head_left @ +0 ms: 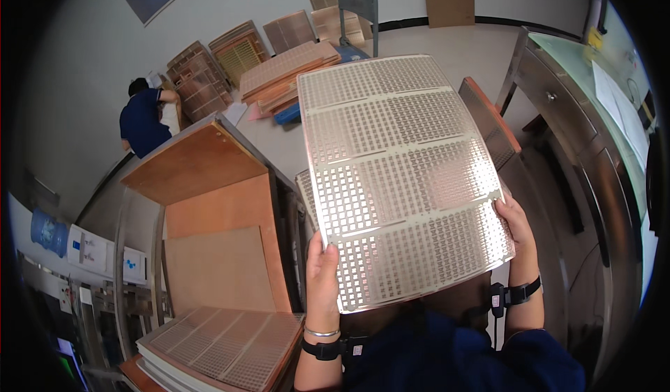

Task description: Organizing and sorting patterned metal mesh plates into boxes or stacks.

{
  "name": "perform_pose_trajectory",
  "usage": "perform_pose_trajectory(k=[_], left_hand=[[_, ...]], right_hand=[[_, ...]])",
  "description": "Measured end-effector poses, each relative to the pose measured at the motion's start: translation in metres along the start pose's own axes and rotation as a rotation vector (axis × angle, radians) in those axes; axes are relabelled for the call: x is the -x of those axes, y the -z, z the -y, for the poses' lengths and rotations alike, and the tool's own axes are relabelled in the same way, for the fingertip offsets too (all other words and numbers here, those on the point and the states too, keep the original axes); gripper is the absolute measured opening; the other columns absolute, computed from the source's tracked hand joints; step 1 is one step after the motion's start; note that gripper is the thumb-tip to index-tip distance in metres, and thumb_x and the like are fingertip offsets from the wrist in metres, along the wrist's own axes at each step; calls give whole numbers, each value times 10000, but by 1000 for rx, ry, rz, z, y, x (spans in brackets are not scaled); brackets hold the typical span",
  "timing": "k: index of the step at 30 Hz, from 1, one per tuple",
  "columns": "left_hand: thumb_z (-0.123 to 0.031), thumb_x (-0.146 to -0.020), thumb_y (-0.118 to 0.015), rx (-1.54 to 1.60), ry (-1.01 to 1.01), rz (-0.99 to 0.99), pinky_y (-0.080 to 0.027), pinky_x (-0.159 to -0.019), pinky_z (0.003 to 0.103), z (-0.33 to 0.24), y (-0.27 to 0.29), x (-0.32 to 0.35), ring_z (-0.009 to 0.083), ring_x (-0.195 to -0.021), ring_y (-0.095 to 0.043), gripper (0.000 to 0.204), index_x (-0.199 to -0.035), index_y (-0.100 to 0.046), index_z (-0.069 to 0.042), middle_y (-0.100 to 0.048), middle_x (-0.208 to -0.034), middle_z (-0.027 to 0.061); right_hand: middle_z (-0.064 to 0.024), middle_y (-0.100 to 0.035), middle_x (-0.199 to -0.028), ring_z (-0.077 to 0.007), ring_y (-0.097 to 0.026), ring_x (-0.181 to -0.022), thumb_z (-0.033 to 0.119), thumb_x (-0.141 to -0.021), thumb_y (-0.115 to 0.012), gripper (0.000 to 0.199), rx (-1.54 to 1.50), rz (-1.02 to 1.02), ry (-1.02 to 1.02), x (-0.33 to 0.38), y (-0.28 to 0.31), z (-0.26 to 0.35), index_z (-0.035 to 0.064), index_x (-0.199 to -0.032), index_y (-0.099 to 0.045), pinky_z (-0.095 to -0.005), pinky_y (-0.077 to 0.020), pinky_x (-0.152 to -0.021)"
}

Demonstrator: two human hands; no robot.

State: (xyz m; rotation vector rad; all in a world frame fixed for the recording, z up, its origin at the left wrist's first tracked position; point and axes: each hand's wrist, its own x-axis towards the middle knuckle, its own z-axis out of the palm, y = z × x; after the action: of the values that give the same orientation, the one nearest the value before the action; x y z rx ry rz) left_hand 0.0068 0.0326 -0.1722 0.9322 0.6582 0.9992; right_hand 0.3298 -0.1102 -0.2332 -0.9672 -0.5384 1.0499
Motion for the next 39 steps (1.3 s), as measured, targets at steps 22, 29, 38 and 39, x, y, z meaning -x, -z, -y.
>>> perform_pose_trajectory(k=[22, 29, 38, 39], left_hand=[[-168, -973, -438, -112, -35, -96, -387, -956, 289, 19, 33, -6, 160, -1101, -514, 409, -1323, -387, 39, -518, -1257, 111], [-306, -971, -443, 395, -33, -84, -391, -1005, 356, 14, 32, -9, 218, -1179, -490, 485, -1345, -387, -3, -494, -1320, 104], [-42, -925, -477, 447, 232, 35, -388, -1012, 372, 39, -44, 19, 225, -1196, -473, 436, -1349, -380, -57, -476, -1317, 92], [-39, -925, -477, 416, 231, 53, -394, -1006, 370, 37, -38, 17, 220, -1177, -490, 431, -1346, -382, -49, -491, -1299, 91]], right_hand=[[-81, -559, -1229, -161, -516, -1121, 232, -942, -523, 436, 148, 81, 11, 12, -51, 20, -22, -1292, -463, -313, -382, -980], [-79, -559, -1212, -156, -518, -1111, 254, -946, -517, 443, -19, 66, 8, 9, -59, 5, -14, -1291, -443, -308, -402, -961], [-104, -525, -1253, -214, -520, -1142, 193, -920, -555, 439, -361, 92, -36, 19, -109, -50, 9, -1291, -410, -361, -421, -980], [-108, -528, -1254, -223, -517, -1153, 202, -923, -547, 438, -339, 116, -67, 21, -102, -46, -3, -1286, -413, -365, -421, -983]])
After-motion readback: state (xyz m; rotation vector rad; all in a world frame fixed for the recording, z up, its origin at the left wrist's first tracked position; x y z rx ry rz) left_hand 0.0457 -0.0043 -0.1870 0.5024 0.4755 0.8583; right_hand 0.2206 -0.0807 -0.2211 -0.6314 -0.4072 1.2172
